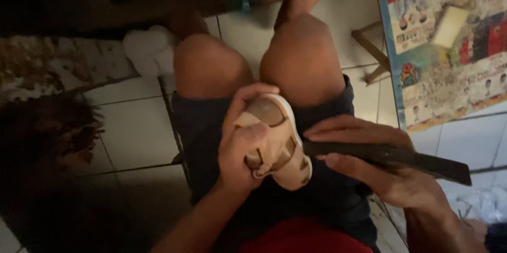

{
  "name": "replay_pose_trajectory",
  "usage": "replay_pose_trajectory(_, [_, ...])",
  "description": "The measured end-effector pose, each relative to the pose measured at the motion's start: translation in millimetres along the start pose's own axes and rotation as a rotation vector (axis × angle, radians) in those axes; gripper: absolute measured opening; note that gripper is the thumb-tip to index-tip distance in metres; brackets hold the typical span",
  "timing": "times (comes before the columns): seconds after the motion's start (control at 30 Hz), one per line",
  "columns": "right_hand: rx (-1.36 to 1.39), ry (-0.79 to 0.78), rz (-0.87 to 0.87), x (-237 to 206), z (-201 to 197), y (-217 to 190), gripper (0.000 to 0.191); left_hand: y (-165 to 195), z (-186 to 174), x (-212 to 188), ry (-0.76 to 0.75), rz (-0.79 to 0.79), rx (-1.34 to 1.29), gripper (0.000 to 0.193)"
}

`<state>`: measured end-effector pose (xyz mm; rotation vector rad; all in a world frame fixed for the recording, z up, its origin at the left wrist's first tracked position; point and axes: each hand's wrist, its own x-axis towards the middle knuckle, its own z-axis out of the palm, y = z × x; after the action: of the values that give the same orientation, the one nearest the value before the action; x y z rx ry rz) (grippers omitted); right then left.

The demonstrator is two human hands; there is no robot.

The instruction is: The person sits on the floor and makes sandals. They heat a sandal upper over a gas burner flame, press and trim the edge against the sole using a long blade-like tool, reheat the sole, fit the upper onto it, and place finished sandals on a rack with many others.

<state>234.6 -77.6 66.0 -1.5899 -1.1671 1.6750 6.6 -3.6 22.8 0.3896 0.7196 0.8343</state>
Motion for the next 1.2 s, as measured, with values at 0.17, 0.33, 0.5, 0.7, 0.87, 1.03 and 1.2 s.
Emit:
replay_pose_trajectory(0.17, [0.125,0.066,0.045,-13.9,5.1,5.4,0.033,-2.5,1.9,-1.7,-0.023,-0.007,0.011,0.058])
replay_pose_trajectory(0.33, [0.095,0.1,0.086,-23.4,8.7,18.3,0.032,-1.1,5.1,-0.9,-0.02,0.024,0.066,0.06])
replay_pose_trajectory(0.5, [0.396,0.137,-0.01,-40.3,18.3,37.8,0.035,-2.3,13.3,-6.3,0.041,0.016,-0.131,0.058])
replay_pose_trajectory(0.7, [0.491,0.245,0.004,-49.1,26.6,54.5,0.046,-11.8,15.4,-6.3,0.124,0.084,-0.053,0.057])
replay_pose_trajectory(0.87, [0.413,0.382,-0.096,-53.8,41.6,45.7,0.052,-27.2,23.5,-20.2,0.327,0.184,-0.181,0.054])
replay_pose_trajectory(1.03, [0.669,0.375,-0.183,-61.0,23.8,30.0,0.056,-22.3,23.8,-50.0,0.276,-0.085,-0.348,0.057])
replay_pose_trajectory(1.2, [0.783,0.096,0.03,-55.6,-1.2,25.2,0.063,2.0,-21.0,-54.2,-0.57,-0.722,0.121,0.066])
